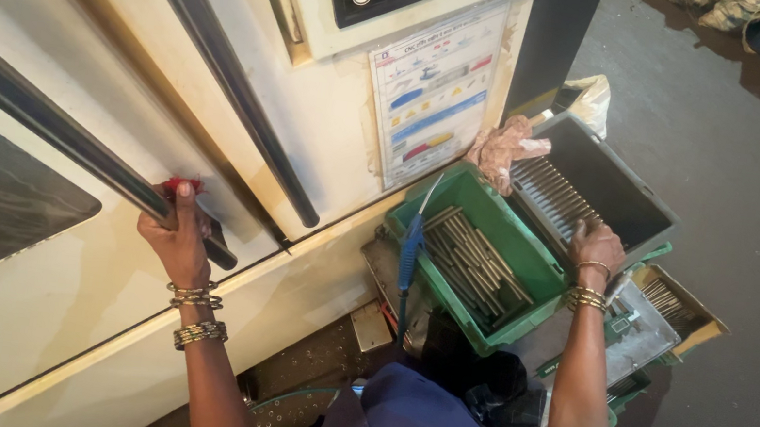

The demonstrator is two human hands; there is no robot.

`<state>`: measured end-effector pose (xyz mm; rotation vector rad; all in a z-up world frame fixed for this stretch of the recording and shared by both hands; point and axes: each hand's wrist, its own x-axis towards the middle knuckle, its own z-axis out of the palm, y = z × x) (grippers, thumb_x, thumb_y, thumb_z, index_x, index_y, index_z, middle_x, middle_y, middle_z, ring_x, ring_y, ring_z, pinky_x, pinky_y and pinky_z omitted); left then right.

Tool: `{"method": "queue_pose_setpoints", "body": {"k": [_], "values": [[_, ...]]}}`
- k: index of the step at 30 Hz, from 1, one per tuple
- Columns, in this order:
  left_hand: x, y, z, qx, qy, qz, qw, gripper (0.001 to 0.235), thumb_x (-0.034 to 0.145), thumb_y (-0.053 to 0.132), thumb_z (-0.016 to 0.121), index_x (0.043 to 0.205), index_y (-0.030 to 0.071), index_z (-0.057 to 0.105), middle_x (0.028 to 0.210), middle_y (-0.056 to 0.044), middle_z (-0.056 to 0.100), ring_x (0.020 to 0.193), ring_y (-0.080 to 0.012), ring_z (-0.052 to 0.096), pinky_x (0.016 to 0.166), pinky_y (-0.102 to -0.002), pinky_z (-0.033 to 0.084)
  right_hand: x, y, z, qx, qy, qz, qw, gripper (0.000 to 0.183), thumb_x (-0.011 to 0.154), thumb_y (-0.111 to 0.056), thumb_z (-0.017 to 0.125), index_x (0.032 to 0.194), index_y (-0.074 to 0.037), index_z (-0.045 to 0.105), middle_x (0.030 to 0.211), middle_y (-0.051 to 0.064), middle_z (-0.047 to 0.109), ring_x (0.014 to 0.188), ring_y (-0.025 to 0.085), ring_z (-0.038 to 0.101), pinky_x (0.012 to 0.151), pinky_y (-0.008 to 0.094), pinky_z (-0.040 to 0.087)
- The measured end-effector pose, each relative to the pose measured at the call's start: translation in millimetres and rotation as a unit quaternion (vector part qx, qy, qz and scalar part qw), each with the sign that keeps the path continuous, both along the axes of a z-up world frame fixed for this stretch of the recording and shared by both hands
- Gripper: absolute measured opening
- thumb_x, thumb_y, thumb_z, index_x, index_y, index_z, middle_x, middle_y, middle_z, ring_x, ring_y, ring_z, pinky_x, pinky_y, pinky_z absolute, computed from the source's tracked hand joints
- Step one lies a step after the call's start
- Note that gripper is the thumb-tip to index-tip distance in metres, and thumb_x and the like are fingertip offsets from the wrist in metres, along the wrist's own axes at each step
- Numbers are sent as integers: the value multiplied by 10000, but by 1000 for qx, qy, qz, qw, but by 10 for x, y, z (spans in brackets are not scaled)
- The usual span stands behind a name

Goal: The person cleans a cylindrical metal part using a red cloth and a blue air nozzle, then places it into a green bin. They repeat this process with several other parts, occasionally opening the machine door to retrieve more items.

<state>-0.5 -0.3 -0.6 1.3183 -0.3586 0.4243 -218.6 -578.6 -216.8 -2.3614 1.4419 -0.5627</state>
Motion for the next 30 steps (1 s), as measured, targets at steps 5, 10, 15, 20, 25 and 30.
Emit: {"method": "queue_pose_setpoints", "body": {"k": [5, 10, 15, 20, 25, 30], "values": [[2, -3, -4, -3, 9, 0, 1000, 236, 1072, 219, 688, 1003, 2, 624, 714, -16, 581, 531, -62, 465, 487, -238, 387, 3, 4, 9, -8, 2, -2, 1000, 344, 976, -441, 657, 1155, -176, 784, 1039, 219, 746, 979, 426, 704, 868, 511, 541], [10, 7, -24, 8, 12, 14, 1000, 248, 1063, 227, 696, 990, 1, 624, 659, -6, 551, 512, -70, 469, 478, -241, 387, 9, 2, 10, -16, 5, -5, 1000, 341, 960, -445, 665, 1136, -180, 788, 1016, 215, 746, 953, 425, 706, 840, 513, 547], [14, 5, -16, 1, 6, 4, 1000, 256, 1067, 232, 701, 991, 2, 619, 651, 1, 537, 518, -66, 460, 484, -239, 374, 21, -36, -43, -29, 9, 1, 1000, 324, 970, -436, 670, 1108, -170, 794, 999, 212, 748, 942, 420, 708, 833, 512, 548], [12, 8, -20, -3, 4, -1, 1000, 252, 1068, 237, 699, 1014, -4, 647, 672, 2, 553, 528, -60, 457, 497, -235, 372, 34, -57, -61, -54, -26, 15, 998, 296, 998, -396, 689, 1131, -150, 786, 992, 215, 741, 912, 420, 703, 801, 501, 547], [16, 24, -38, -5, 3, 1, 1000, 232, 1052, 234, 701, 1018, 9, 655, 745, -7, 623, 536, -55, 482, 490, -235, 394, -46, 301, 154, -201, -191, 94, 956, 161, 1023, -246, 707, 1099, -114, 759, 971, 158, 712, 874, 343, 683, 755, 450, 536], [35, 31, -25, 13, 2, 8, 1000, 238, 1045, 238, 704, 1007, 5, 674, 760, -12, 658, 538, -54, 515, 485, -233, 417, -103, 1109, 115, -134, -194, 245, 940, 135, 1030, -225, 679, 1089, -114, 727, 970, 170, 702, 871, 359, 671, 778, 469, 531]]}}
